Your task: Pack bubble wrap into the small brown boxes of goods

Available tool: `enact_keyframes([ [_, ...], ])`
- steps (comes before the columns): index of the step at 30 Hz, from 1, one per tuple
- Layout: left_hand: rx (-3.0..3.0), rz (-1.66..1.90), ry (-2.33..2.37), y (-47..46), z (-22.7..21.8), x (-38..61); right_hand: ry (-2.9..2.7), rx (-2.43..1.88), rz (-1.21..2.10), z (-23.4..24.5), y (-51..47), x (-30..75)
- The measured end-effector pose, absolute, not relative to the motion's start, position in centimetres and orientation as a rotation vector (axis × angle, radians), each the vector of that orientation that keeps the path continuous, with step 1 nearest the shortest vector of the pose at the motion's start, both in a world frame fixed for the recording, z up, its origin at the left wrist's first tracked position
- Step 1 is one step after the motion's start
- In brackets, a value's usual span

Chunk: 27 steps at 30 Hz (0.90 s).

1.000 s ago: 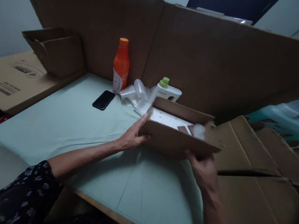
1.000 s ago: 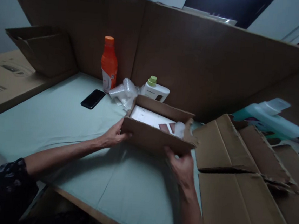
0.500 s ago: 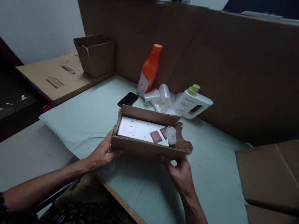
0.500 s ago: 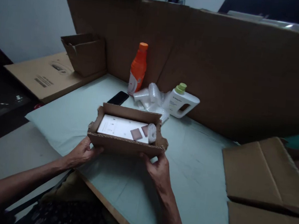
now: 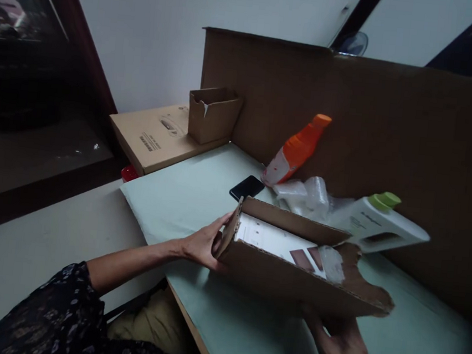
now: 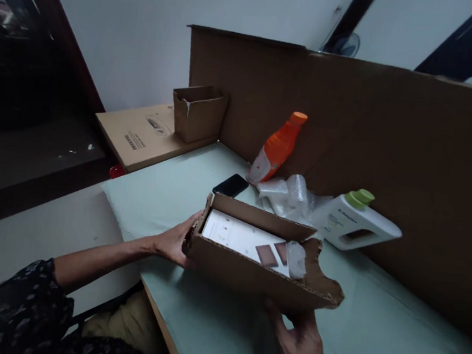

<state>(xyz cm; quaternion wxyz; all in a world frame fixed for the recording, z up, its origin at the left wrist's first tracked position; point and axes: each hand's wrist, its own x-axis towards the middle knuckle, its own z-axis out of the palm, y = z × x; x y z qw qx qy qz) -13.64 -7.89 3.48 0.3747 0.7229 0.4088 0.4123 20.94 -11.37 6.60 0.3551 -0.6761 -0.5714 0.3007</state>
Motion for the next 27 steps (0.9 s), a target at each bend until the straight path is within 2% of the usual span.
enact_keyframes([
  [6,1.740,1.438,1.295,-9.0,5.0,-21.5,-1.679,-1.278,0.831,10.7,-4.3,10.1],
  [10,1.589,1.757,1.514,-8.2,6.1,-29.4,-1.713,-1.076,0.815,11.0,-2.1,4.9],
  [18,1.327,2.054,1.828,-1.9,5.6,-42.0,-1.606,-1.326,0.948,5.6,-4.7,9.5],
  [27,1.308,1.909,1.928,3.8,4.6,-43.2,-1.320,-1.598,1.021,3.9,-9.6,15.6],
])
